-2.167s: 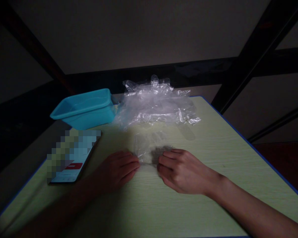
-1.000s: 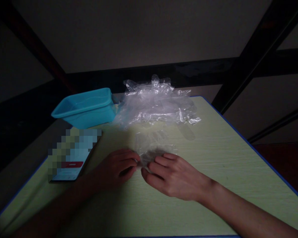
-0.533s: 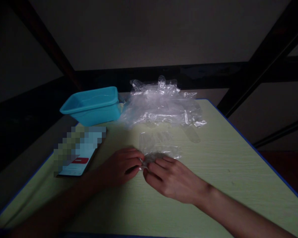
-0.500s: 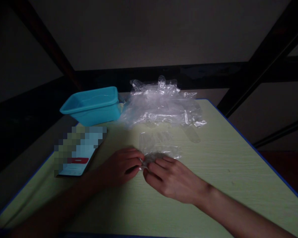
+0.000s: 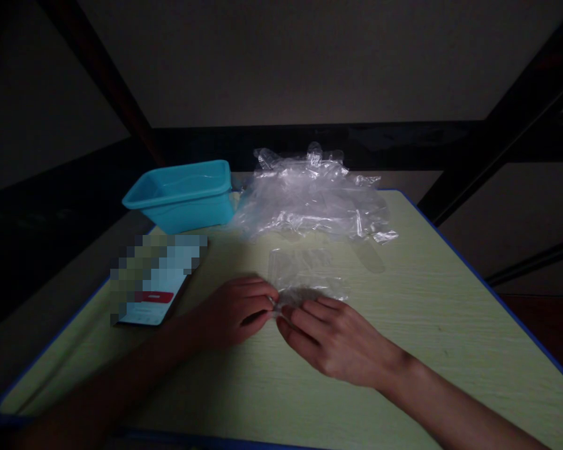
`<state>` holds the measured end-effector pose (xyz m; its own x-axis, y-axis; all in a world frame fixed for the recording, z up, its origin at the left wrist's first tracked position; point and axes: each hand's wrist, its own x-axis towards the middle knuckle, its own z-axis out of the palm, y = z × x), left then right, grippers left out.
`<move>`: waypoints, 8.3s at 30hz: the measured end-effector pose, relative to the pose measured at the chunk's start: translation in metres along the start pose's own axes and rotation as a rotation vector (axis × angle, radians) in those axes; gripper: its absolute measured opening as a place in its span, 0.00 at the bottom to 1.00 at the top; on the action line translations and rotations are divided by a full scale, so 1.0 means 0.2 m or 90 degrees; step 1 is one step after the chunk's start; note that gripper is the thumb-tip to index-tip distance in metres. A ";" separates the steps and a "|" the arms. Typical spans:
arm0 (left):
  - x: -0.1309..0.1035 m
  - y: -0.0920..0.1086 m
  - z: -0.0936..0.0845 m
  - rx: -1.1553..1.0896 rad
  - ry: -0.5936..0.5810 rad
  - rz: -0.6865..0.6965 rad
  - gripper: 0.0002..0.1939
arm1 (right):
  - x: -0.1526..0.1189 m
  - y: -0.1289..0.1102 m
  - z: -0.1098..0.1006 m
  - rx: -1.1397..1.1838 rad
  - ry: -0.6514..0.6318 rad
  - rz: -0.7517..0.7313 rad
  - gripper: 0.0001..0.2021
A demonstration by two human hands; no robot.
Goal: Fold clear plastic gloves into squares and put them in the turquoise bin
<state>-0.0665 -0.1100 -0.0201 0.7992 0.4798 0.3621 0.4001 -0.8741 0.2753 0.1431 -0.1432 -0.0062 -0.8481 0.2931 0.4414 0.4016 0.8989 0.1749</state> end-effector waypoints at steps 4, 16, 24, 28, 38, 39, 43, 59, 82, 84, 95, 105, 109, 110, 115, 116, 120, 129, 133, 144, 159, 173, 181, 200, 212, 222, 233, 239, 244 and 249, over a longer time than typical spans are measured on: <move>0.00 0.00 0.00 0.001 0.001 0.003 0.09 | 0.01 0.00 0.00 0.003 -0.003 0.004 0.15; 0.00 0.00 0.00 0.015 -0.027 -0.010 0.08 | 0.01 0.00 0.02 -0.011 -0.008 0.020 0.15; 0.00 0.00 0.00 0.021 -0.026 0.001 0.08 | 0.02 -0.01 0.03 -0.007 -0.028 0.010 0.15; 0.00 0.00 0.01 0.022 -0.024 -0.003 0.08 | 0.02 0.00 0.03 -0.005 -0.041 0.002 0.16; 0.00 0.00 0.01 0.033 -0.002 0.017 0.08 | 0.01 0.00 0.04 0.004 -0.025 -0.002 0.15; 0.00 0.00 0.01 0.035 -0.001 0.019 0.08 | 0.02 0.00 0.04 0.002 -0.020 0.001 0.15; 0.00 -0.01 0.01 0.034 0.003 0.023 0.09 | 0.02 0.00 0.04 0.000 0.009 0.017 0.16; 0.00 -0.01 0.01 0.024 -0.015 0.018 0.08 | 0.02 -0.01 0.06 0.169 0.033 0.138 0.14; -0.01 -0.01 0.00 0.033 -0.038 0.019 0.07 | 0.01 0.01 0.07 0.021 -0.021 0.042 0.15; 0.00 -0.02 0.00 0.034 -0.031 0.027 0.07 | 0.01 0.01 0.06 0.020 -0.021 0.041 0.14; 0.00 -0.01 0.00 0.024 -0.042 0.016 0.07 | -0.01 0.01 0.08 0.031 0.008 0.055 0.12; 0.00 -0.01 0.00 0.038 -0.059 0.014 0.06 | 0.00 0.01 0.09 0.048 0.026 0.070 0.09; 0.00 -0.01 0.00 0.043 -0.067 0.020 0.06 | 0.00 0.01 0.06 0.015 0.025 0.012 0.11; 0.00 -0.01 0.00 0.045 -0.068 0.027 0.06 | 0.01 0.01 0.05 0.006 0.018 -0.001 0.12; 0.00 -0.01 0.00 0.077 -0.047 0.060 0.08 | 0.00 0.02 0.03 -0.027 -0.008 -0.013 0.16; 0.00 -0.01 0.01 0.087 -0.040 0.064 0.08 | 0.00 0.03 0.03 -0.027 -0.006 -0.011 0.15; -0.01 -0.01 0.01 0.118 -0.035 0.084 0.11 | -0.02 0.04 0.04 -0.015 0.007 0.005 0.13; -0.01 0.00 -0.03 0.140 -0.060 0.105 0.12 | -0.04 0.04 0.04 0.020 0.001 0.049 0.12; -0.01 -0.01 -0.03 0.121 -0.068 0.108 0.11 | -0.03 0.04 0.03 0.030 -0.012 0.051 0.15; -0.01 -0.01 -0.04 0.080 -0.060 0.114 0.09 | -0.04 0.05 0.01 0.057 -0.025 0.040 0.18; -0.02 -0.01 0.00 0.100 0.085 0.102 0.08 | -0.11 0.13 -0.04 0.066 -0.033 0.053 0.14; -0.01 -0.02 0.01 0.097 0.106 0.102 0.09 | -0.13 0.16 -0.08 0.013 -0.086 0.059 0.17; -0.01 0.00 0.00 0.080 0.118 0.100 0.08 | -0.13 0.17 -0.09 0.002 -0.126 0.053 0.15; -0.01 0.00 -0.01 0.057 0.100 0.062 0.10 | -0.15 0.18 -0.11 0.023 -0.164 0.103 0.19; 0.03 0.02 -0.03 -0.184 0.066 -0.264 0.15 | -0.11 0.22 -0.13 0.355 -0.165 0.339 0.16; 0.09 -0.01 0.00 -0.432 0.108 -0.426 0.13 | -0.09 0.27 -0.02 0.587 -0.125 0.502 0.13; 0.14 0.00 0.01 -0.399 0.129 -0.576 0.12 | -0.09 0.27 0.03 0.530 -0.107 0.585 0.09; 0.14 0.00 0.02 -0.431 0.166 -0.619 0.02 | -0.09 0.26 0.05 0.489 -0.080 0.611 0.06; 0.12 -0.01 0.03 -0.445 0.222 -0.614 0.10 | -0.08 0.24 0.05 0.433 -0.060 0.643 0.11; 0.12 -0.02 0.02 -0.496 0.232 -0.648 0.16 | -0.06 0.22 0.05 0.411 -0.051 0.672 0.16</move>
<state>-0.0468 -0.0949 -0.0163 0.0850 0.9885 -0.1251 0.2868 0.0960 0.9532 0.1682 -0.1038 -0.0126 -0.2406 0.9697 0.0430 0.6762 0.1993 -0.7093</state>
